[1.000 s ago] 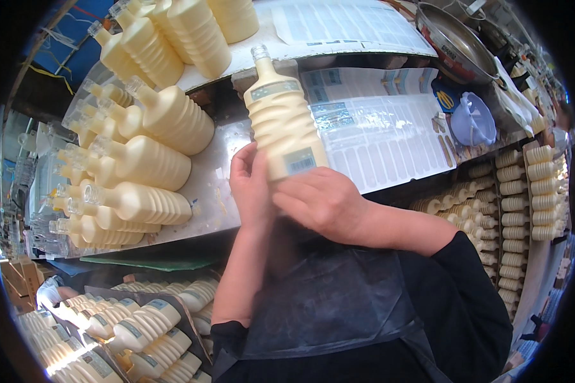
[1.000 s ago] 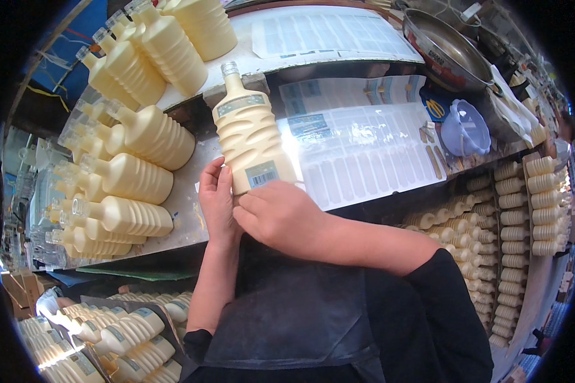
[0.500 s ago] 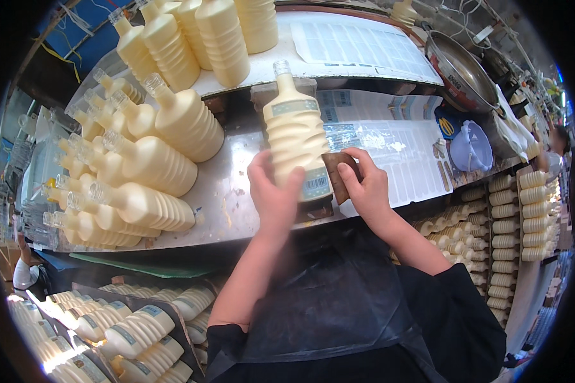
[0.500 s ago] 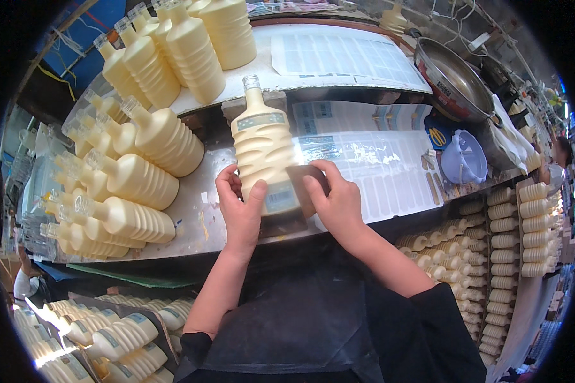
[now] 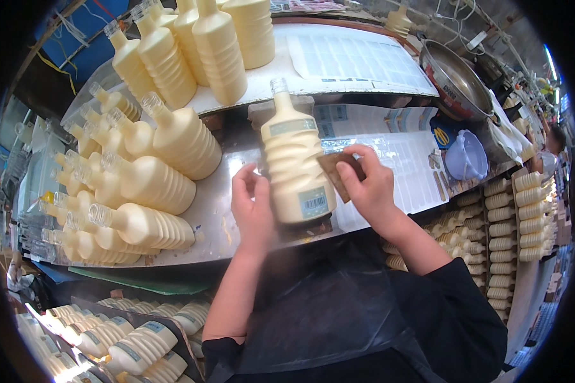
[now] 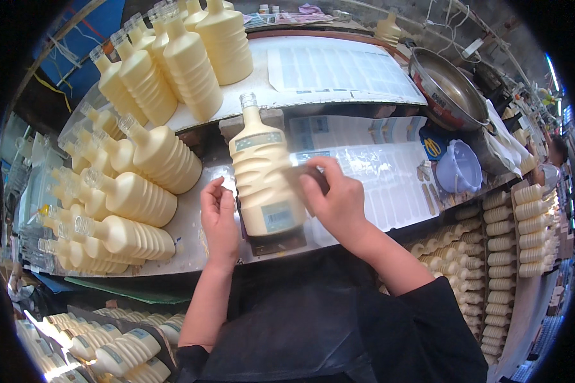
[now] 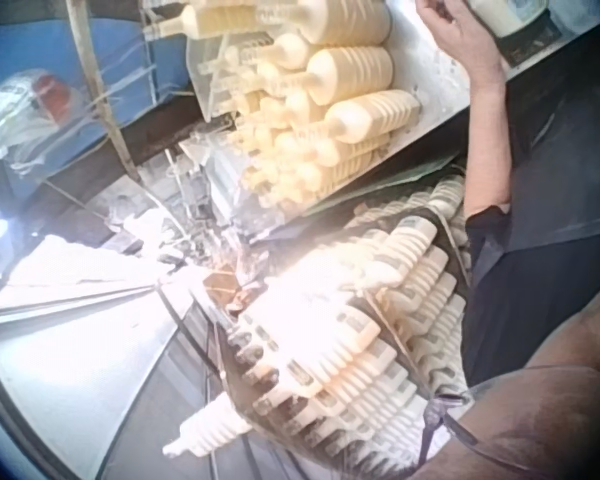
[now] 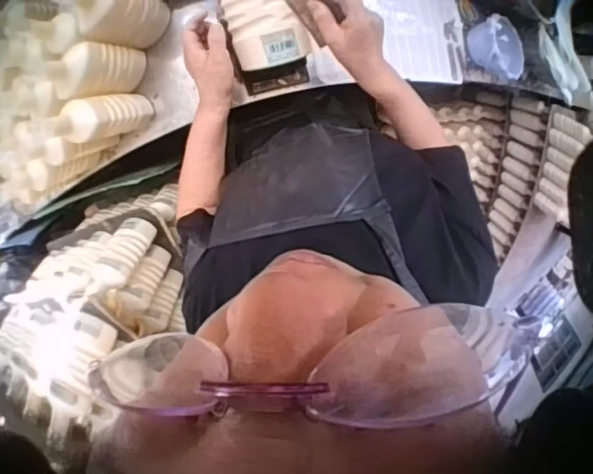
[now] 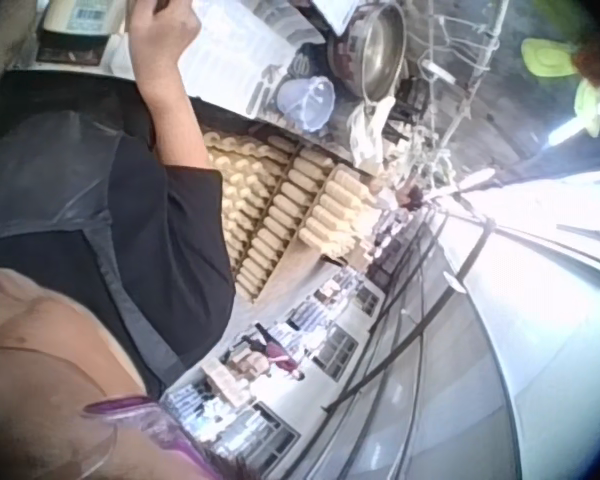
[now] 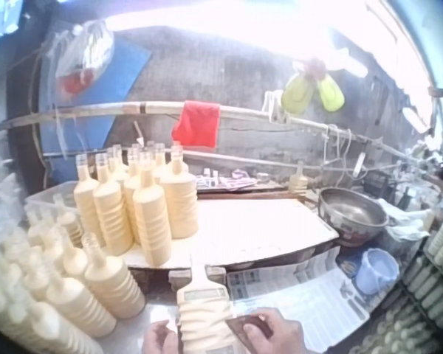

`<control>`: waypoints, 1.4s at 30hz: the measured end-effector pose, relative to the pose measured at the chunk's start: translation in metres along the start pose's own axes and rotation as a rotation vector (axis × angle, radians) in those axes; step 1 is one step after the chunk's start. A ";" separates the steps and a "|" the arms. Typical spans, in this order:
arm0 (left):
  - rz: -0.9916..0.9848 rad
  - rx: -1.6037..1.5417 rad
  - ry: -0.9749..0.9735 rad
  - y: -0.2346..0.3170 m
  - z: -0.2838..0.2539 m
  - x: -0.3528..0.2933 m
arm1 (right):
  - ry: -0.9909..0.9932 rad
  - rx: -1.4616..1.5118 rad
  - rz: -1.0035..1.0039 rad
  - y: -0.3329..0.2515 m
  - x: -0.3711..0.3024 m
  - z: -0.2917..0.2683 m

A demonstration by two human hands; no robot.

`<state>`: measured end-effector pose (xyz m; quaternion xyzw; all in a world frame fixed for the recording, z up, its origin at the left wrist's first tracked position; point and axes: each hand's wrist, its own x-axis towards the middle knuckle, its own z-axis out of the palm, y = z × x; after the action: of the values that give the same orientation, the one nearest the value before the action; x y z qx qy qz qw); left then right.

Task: The person applies labels to cream-colored plastic bottles using a handheld tool to smooth them. The person handles each bottle one at a time, rotates it, and presses the label onto the surface before placing it aside.

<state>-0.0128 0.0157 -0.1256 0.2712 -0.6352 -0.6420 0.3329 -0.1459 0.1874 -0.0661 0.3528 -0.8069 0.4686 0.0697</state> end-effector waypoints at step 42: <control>0.641 0.478 0.353 0.188 -0.021 -0.061 | -0.447 0.943 0.236 0.053 0.046 0.002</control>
<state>0.0582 0.0550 0.0561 0.2352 -0.7513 -0.2850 0.5468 -0.2128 0.1794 -0.0839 0.3439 -0.5380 0.6985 -0.3231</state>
